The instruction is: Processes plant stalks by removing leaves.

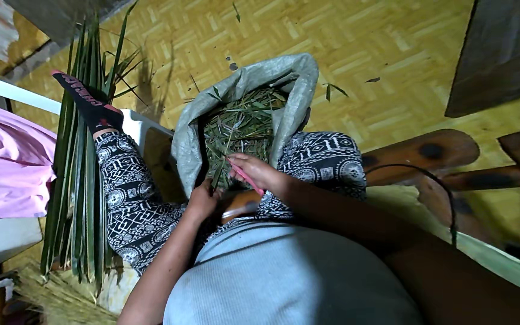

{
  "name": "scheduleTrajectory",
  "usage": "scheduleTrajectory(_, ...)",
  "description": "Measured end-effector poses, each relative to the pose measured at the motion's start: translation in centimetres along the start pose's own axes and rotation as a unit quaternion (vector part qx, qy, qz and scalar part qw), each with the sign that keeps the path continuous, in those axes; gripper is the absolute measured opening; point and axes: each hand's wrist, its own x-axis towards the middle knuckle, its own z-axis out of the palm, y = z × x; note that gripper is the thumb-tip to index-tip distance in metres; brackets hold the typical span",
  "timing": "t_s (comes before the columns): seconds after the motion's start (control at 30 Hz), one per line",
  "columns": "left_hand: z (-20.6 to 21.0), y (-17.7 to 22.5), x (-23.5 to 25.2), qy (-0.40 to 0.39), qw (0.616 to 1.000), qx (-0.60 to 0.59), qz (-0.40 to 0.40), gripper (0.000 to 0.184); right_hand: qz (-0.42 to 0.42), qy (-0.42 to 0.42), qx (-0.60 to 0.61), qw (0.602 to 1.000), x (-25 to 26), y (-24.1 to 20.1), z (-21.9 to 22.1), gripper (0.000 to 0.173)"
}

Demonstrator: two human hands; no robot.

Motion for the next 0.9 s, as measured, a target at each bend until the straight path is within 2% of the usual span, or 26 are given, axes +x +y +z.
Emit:
scheduleTrajectory(0.07, 0.1, -0.1, -0.1, 0.009, 1.000, 0.015, -0.014, 0.035, -0.029, 0.002, -0.075, 0.997, -0.3, -0.2, 0.0, 0.039)
scheduleTrajectory(0.13, 0.0, 0.1, 0.0, 0.017, 0.999, 0.038, -0.026, 0.034, -0.065, -0.009, -0.181, 0.981, -0.7, -0.5, 0.1, 0.041)
scheduleTrajectory(0.27, 0.1, 0.3, 0.6, 0.047, 0.995, 0.085, -0.025, 0.036, -0.130, -0.041, -0.359, 0.924, -2.7, -0.4, 1.4, 0.040)
scheduleTrajectory(0.4, 0.3, 1.3, 0.8, 0.059, 0.985, 0.162, -0.025, 0.033, -0.138, -0.055, -0.453, 0.879, -3.8, -0.6, 2.3, 0.041)
scheduleTrajectory(0.57, 0.6, 2.4, 0.6, 0.057, 0.974, 0.215, -0.046, 0.035, -0.134, -0.015, -0.515, 0.846, -3.2, -0.4, 2.2, 0.040)
scheduleTrajectory(0.73, 0.7, 2.4, 0.6, 0.052, 0.975, 0.214, -0.041, 0.036, -0.161, 0.028, -0.539, 0.826, -1.5, 0.5, 1.6, 0.041)
scheduleTrajectory(0.9, 0.5, 1.7, 0.8, 0.044, 0.986, 0.162, -0.025, 0.038, -0.130, 0.092, -0.515, 0.842, 0.8, 0.2, -0.3, 0.044)
